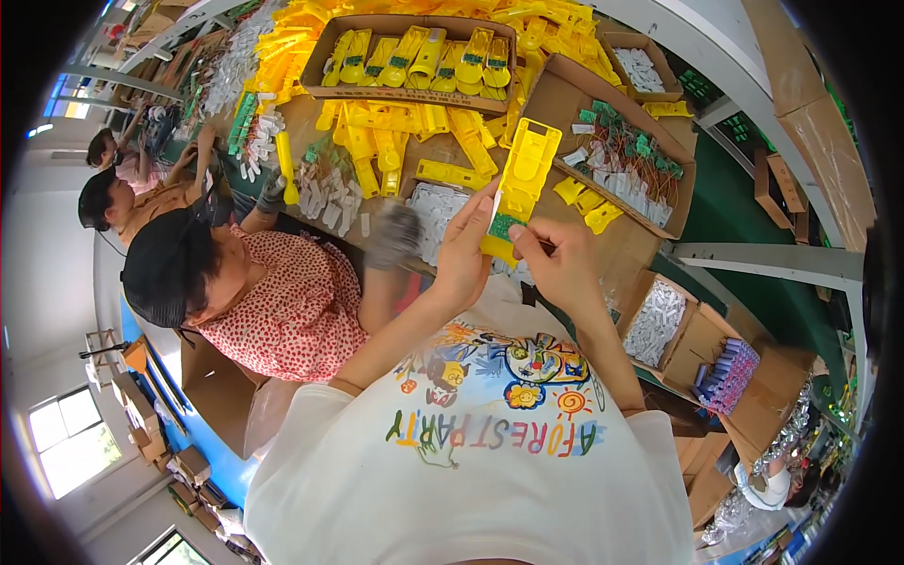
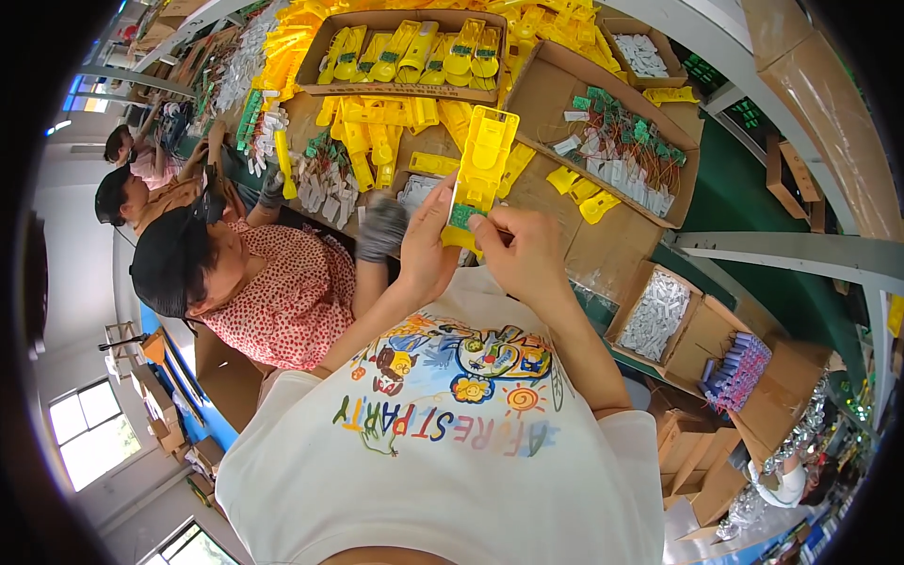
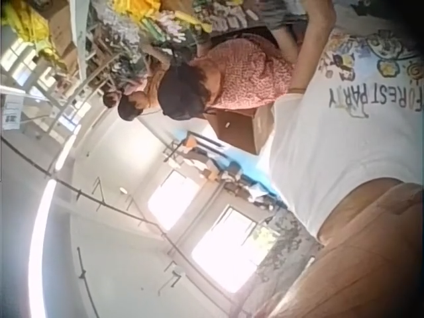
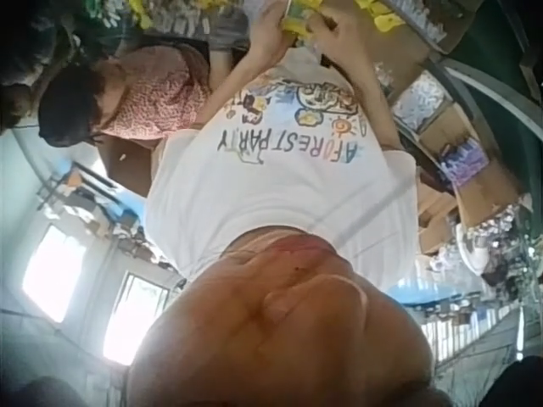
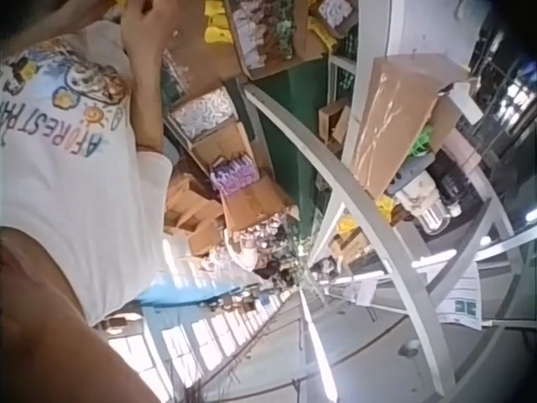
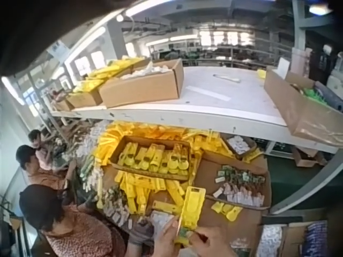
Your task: Assembling small yellow electrical component housings by inserting internal plastic and circuit parts.
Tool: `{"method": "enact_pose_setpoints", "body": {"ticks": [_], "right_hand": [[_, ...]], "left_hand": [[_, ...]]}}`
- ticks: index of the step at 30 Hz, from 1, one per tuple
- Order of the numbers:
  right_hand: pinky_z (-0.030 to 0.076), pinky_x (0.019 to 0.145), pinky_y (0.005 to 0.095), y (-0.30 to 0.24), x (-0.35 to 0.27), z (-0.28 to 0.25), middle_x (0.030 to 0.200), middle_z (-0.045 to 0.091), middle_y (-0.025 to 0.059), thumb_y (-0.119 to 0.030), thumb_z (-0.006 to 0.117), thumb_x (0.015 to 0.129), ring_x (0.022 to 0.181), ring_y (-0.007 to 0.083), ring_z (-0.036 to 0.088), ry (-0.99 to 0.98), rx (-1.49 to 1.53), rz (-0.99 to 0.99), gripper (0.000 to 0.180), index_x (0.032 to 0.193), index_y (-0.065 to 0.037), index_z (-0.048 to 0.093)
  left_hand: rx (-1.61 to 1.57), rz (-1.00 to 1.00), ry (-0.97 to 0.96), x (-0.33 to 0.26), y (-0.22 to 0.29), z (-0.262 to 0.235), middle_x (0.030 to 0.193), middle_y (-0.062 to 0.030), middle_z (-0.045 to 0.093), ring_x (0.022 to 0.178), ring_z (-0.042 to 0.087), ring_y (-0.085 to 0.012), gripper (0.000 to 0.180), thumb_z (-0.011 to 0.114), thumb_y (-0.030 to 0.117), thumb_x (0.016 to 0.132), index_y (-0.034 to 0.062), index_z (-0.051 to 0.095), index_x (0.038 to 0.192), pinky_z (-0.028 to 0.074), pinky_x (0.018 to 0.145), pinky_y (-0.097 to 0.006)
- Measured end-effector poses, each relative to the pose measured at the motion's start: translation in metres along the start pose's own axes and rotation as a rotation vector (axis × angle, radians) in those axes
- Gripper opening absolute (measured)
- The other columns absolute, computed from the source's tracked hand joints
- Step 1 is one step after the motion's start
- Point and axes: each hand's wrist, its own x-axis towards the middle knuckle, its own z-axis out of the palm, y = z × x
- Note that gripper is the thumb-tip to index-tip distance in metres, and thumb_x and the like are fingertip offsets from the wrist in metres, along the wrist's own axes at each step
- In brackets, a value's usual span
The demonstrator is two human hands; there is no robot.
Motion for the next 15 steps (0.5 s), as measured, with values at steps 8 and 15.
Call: {"method": "enact_pose_setpoints", "body": {"ticks": [8, 15], "right_hand": [[0.027, 0.041, 0.0299, 0.002, 0.002, -0.002, 0.045, 0.045, 0.0051, -0.014, 0.063, 0.08, 0.041, 0.0089, 0.036, 0.028, 0.002, 0.028, 0.029, 0.059, 0.003, 0.054], [0.026, 0.04, 0.0276, 0.011, 0.007, -0.009, 0.042, 0.045, 0.0018, -0.016, 0.065, 0.079, 0.039, 0.009, 0.038, -0.135, 0.026, 0.135, 0.026, 0.059, 0.0, 0.06]], "left_hand": [[0.101, 0.085, 0.049, -0.001, -0.013, 0.0, 0.121, -0.01, 0.054, 0.107, 0.055, -0.0178, 0.039, 0.034, 0.021, 0.099, 0.0009, 0.04, 0.132, 0.044, 0.092, -0.032], [0.255, 0.146, -0.005, -0.005, -0.015, -0.001, 0.116, -0.0077, 0.057, 0.103, 0.054, -0.0127, 0.041, 0.04, 0.011, 0.092, -0.0021, 0.042, 0.13, 0.042, 0.089, -0.027]]}}
